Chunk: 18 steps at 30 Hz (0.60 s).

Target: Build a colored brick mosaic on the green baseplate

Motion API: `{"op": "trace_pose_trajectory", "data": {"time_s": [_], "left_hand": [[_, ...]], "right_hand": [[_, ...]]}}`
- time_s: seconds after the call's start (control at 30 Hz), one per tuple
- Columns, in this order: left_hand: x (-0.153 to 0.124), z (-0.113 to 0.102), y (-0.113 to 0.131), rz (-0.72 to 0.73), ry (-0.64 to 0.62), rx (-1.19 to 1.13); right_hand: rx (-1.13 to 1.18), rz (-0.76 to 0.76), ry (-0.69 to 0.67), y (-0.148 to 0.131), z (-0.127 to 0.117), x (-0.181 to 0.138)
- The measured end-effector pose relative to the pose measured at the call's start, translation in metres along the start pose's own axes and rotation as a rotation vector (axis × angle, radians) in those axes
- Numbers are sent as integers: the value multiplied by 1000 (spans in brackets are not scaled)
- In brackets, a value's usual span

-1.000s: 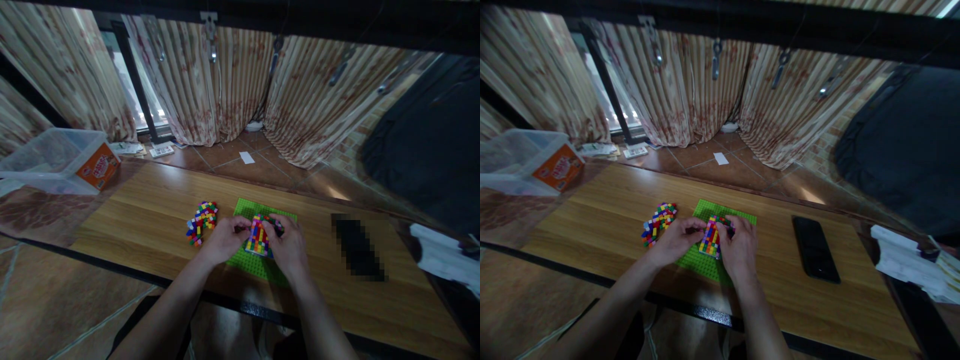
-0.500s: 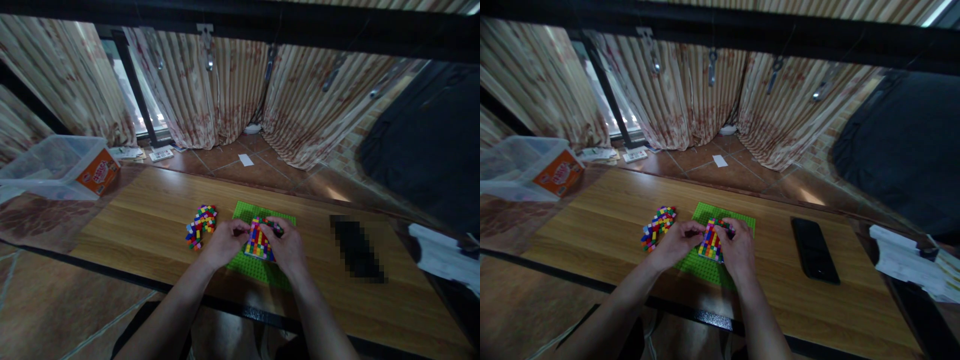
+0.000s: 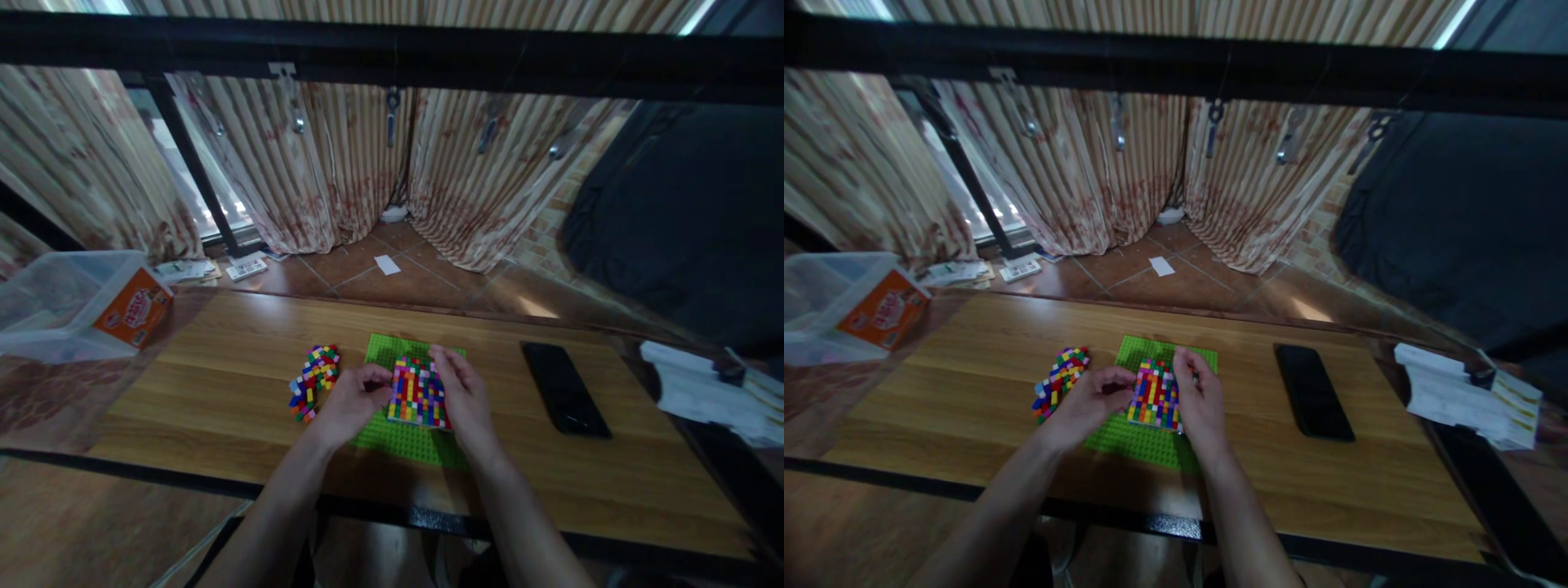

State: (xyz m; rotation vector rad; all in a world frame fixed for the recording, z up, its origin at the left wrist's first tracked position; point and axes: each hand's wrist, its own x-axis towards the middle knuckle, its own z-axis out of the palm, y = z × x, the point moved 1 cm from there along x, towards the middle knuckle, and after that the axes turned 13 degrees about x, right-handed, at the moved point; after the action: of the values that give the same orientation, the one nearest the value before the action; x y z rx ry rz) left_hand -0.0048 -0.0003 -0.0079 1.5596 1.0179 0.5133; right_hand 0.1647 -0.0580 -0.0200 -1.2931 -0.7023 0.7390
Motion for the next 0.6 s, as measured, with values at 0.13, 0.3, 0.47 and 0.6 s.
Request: {"op": "trace_pose_trajectory", "data": {"time_s": [0.13,0.3,0.47,0.6], "left_hand": [[-4,-1,-1,-10,2,16],[-5,-4,-1,10,-2,21],[-2,-14,5,-39,104,-138],[-3,-20,11,51,189,-169]], "right_hand": [[10,22,-28,-4,4,2],[-46,-19,-66,-4,3,5],[-187,-260,-85,-13,0,0],[-318,-500,-185,-25,5,-12]]}}
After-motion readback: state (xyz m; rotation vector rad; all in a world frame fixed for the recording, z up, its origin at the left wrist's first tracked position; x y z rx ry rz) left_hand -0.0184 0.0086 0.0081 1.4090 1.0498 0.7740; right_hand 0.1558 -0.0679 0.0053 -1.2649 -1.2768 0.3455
